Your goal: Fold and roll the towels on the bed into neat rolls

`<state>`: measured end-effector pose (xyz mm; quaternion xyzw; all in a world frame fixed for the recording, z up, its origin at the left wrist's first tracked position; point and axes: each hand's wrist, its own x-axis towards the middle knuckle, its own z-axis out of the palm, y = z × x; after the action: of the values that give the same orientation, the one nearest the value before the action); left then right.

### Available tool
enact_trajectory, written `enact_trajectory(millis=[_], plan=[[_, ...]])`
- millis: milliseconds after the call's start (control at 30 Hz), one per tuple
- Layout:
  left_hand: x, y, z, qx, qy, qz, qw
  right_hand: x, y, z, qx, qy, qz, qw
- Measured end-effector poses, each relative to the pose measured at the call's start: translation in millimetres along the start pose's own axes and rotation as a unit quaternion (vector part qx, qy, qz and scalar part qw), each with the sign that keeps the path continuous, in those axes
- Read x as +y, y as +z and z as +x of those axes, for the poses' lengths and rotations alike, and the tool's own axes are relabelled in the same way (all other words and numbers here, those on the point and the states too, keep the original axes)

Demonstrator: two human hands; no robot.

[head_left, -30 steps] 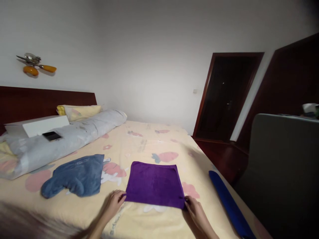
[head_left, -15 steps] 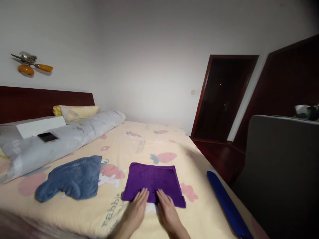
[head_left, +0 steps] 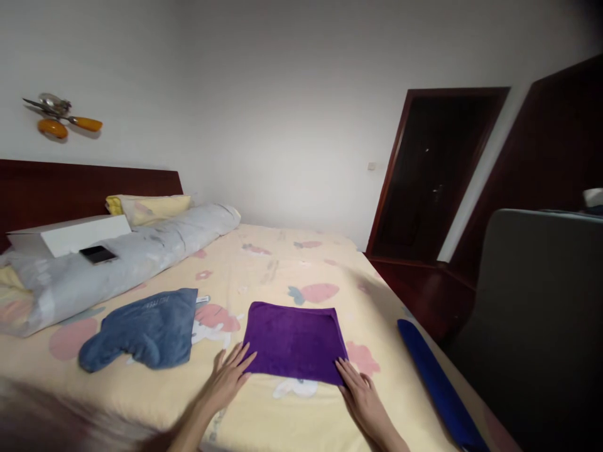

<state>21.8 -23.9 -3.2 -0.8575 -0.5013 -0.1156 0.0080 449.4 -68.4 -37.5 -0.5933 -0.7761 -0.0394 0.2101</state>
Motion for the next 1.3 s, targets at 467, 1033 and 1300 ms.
enact_trajectory(millis=[467, 1033, 1300], plan=[[11, -22, 4, 0.080, 0.055, -0.021, 0.995, 9, -16, -1, 0.124, -0.077, -0.057, 0.988], [16, -29, -6, 0.087, -0.087, -0.174, 0.977, -15, -52, -5, 0.066, 0.099, 0.144, 0.982], [38, 0, 20, 0.076, -0.153, -0.007, 0.985, -33, -20, 20, 0.157, 0.118, -0.001, 0.981]])
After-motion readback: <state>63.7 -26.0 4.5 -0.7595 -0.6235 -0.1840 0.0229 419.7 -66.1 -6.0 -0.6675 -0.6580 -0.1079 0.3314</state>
